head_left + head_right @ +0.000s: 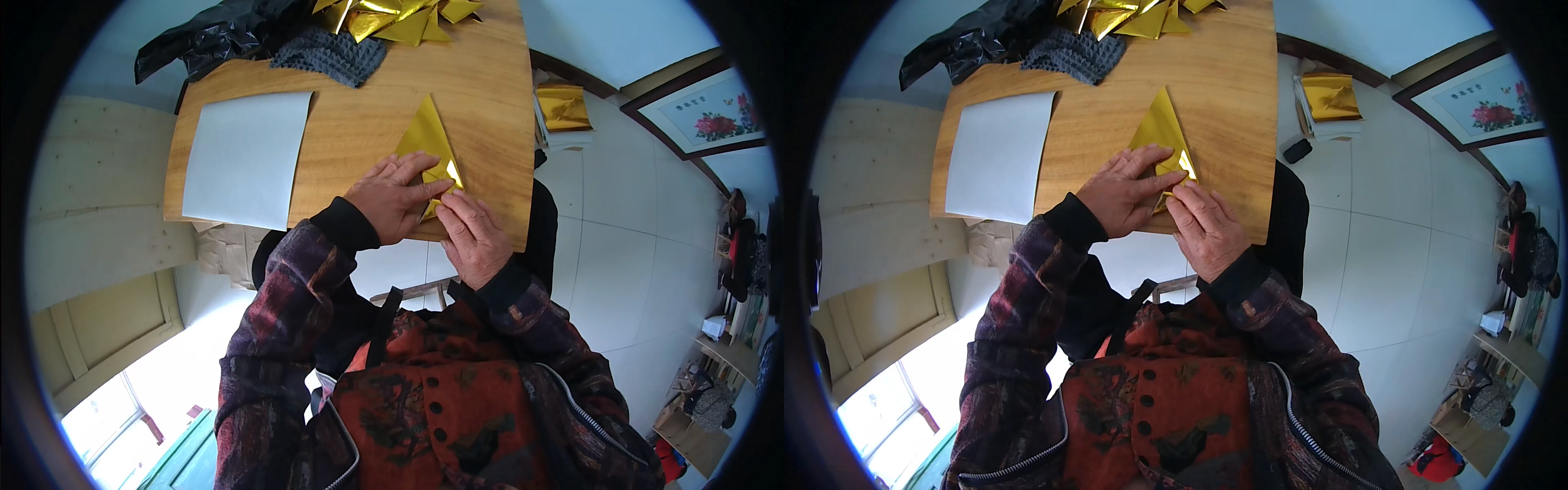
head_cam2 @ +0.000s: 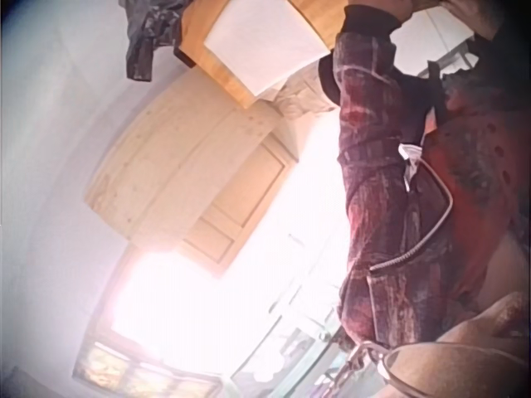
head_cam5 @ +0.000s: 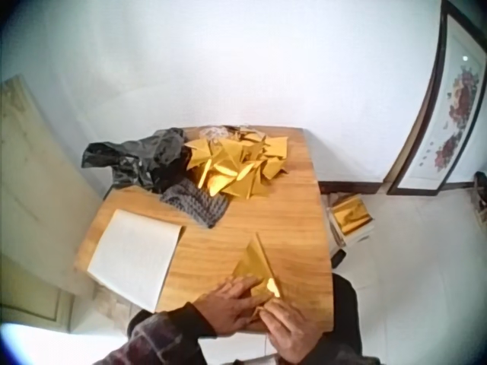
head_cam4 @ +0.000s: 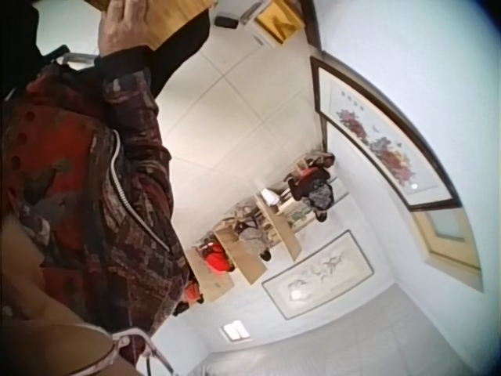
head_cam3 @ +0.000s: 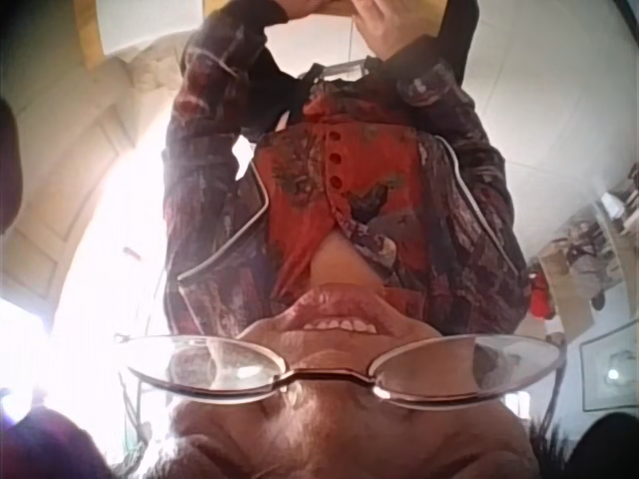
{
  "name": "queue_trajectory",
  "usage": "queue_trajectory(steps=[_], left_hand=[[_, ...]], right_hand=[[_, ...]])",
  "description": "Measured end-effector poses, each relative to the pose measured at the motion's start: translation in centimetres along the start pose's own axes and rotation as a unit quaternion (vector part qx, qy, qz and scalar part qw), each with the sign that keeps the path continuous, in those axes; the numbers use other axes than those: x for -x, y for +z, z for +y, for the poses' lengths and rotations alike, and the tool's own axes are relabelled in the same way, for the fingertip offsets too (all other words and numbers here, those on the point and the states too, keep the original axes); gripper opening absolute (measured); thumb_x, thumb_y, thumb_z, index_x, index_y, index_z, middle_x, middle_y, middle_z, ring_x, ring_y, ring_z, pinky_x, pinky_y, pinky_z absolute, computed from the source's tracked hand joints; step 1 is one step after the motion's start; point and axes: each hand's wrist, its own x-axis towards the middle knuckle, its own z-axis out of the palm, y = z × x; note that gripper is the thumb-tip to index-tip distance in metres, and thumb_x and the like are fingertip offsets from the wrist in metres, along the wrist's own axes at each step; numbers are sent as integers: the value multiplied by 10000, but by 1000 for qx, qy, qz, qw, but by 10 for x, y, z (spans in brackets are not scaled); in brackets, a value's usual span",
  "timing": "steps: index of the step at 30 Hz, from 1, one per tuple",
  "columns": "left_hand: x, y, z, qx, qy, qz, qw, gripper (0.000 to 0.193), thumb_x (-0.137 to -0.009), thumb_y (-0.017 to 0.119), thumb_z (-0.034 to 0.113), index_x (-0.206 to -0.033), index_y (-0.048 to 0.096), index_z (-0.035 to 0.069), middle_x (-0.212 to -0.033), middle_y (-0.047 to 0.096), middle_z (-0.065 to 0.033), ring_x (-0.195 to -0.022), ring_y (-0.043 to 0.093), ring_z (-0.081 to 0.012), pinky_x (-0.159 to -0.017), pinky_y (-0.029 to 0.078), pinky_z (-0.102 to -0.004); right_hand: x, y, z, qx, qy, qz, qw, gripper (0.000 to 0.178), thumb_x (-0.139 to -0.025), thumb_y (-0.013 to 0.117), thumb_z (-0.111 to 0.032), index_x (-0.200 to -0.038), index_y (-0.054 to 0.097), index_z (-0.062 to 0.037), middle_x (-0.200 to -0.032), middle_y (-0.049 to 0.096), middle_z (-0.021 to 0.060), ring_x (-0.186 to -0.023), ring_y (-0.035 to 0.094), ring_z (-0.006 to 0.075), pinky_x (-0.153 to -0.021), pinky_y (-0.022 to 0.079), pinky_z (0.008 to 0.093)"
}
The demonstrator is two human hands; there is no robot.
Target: The person folds a gold sheet of paper into a triangular packet by hand, pressing creases and tucking flaps. The finished packet is placed on the table among others, and the person begins folding another sheet.
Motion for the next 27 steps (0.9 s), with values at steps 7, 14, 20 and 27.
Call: queue_trajectory(steps=[7, 14, 20, 27], left_hand=[[1, 2, 0, -24, 2, 14, 1000, 518, -857, 594, 182, -1370, 523, 178, -1394, 426, -155, -1313, 392, -359, -1085, 316, -466], [-1, 0, 1, 11, 0, 14, 1000, 448, -890, 558, 159, -1337, 543, 180, -1399, 424, -162, -1307, 401, -372, -1079, 319, -476], [0, -1, 3, 0, -11, 1, 1000, 491, -867, 565, 157, -1355, 526, 187, -1405, 417, -162, -1313, 390, -380, -1091, 304, -490], [-1, 1, 4, -14, -11, 41, 999, 440, -866, 582, 168, -1302, 575, 225, -1360, 472, -114, -1268, 459, -346, -1062, 347, -473]], right_hand=[[-4, -6, 1, -103, 50, 12, 993, 497, -734, 665, 18, -1220, 563, -2, -1304, 528, 135, -1216, 518, 325, -1017, 423, 427], [-16, -5, 7, -73, 42, 52, 995, 451, -752, 685, -11, -1191, 580, -19, -1297, 537, 122, -1213, 520, 322, -998, 421, 453], [-25, -11, 20, 28, 40, -6, 999, 413, -818, 666, -61, -1217, 567, -22, -1341, 514, 88, -1297, 443, 315, -1056, 367, 455], [-30, -10, 27, 18, 33, -13, 999, 443, -821, 667, -76, -1250, 563, -38, -1369, 490, 102, -1326, 403, 325, -1070, 353, 458]])
